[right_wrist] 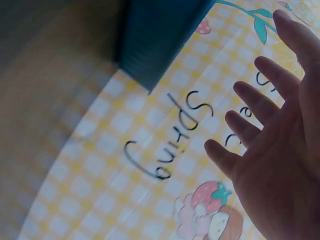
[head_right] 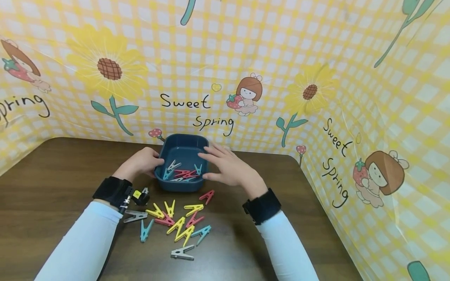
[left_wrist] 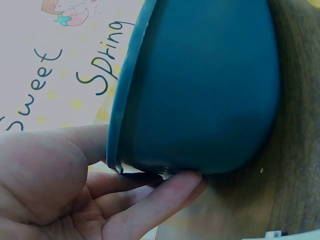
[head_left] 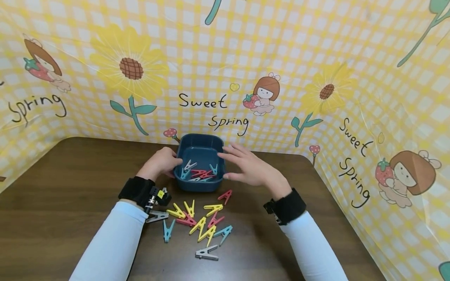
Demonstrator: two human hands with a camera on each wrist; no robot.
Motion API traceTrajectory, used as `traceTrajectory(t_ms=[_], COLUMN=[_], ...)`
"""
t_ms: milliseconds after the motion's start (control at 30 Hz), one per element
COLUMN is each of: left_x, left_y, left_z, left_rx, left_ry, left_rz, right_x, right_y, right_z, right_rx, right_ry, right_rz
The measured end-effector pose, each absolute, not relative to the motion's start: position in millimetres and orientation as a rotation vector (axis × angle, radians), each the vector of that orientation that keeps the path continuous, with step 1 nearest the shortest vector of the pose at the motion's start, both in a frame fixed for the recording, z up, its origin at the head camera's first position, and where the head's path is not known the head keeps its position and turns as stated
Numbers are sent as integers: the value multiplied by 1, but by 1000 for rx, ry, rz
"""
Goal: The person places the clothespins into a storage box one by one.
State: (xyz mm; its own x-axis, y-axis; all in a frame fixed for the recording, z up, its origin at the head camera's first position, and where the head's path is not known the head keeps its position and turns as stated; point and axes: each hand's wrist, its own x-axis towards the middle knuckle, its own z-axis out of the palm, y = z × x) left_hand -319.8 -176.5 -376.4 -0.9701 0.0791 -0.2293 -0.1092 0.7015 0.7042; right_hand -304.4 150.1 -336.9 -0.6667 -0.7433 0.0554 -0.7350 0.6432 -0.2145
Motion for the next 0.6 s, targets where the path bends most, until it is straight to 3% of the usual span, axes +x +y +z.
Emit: traceTrajectory(t_ms=[300,600], left_x=[-321,-322], left_y=[-178,-178], left_z=[-375,-378], left_rx=[-5,21], left_ry=[2659,2660], left_rz=[1141,1128], right_x=[-287,-286], right_y=[183,175], right_z=[-349,-362], right_rx=[-1220,-1237], right_ry=[2731,2643], right_rz=[-378,-257])
